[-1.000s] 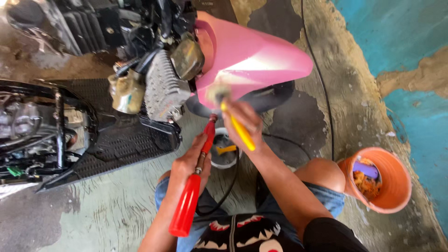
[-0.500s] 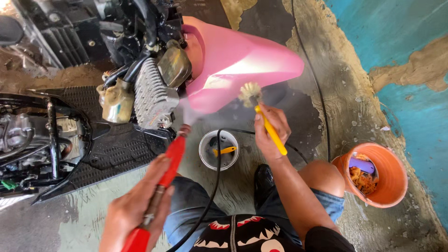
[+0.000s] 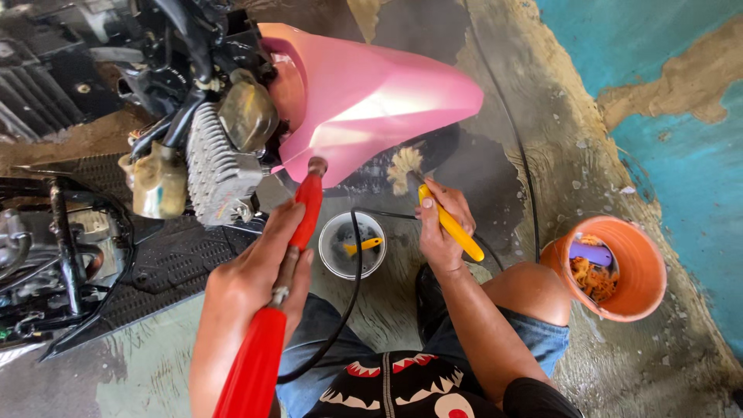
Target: The person uses a high-pressure water spray and a yellow brush to clean a pink motorcycle. They scrub the front fender, engine, and frame while rinsing with water.
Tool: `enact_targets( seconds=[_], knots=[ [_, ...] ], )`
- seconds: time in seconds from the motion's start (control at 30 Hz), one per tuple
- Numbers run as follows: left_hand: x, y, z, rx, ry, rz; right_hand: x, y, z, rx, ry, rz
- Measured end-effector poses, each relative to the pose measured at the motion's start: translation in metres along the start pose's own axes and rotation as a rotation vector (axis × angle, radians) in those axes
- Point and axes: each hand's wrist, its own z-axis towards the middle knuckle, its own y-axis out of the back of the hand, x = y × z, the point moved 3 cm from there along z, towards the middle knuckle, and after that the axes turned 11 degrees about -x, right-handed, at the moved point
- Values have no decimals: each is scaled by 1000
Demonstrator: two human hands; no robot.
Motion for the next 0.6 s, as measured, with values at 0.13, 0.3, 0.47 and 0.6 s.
enact_targets(
  seconds=[0.13, 0.3, 0.47, 0.6],
  knots=[
    [-4, -16, 11, 16, 42, -21, -5, 9, -2, 18, 75, -47],
    [7, -34, 7, -15, -50, -134, -26, 11, -1, 9, -114, 31],
    [43, -30, -14, 212, 226, -193, -49, 3, -8, 96, -310, 303],
    [53, -9, -35, 128, 95, -254, -61, -23, -24, 201, -476, 164]
  ],
)
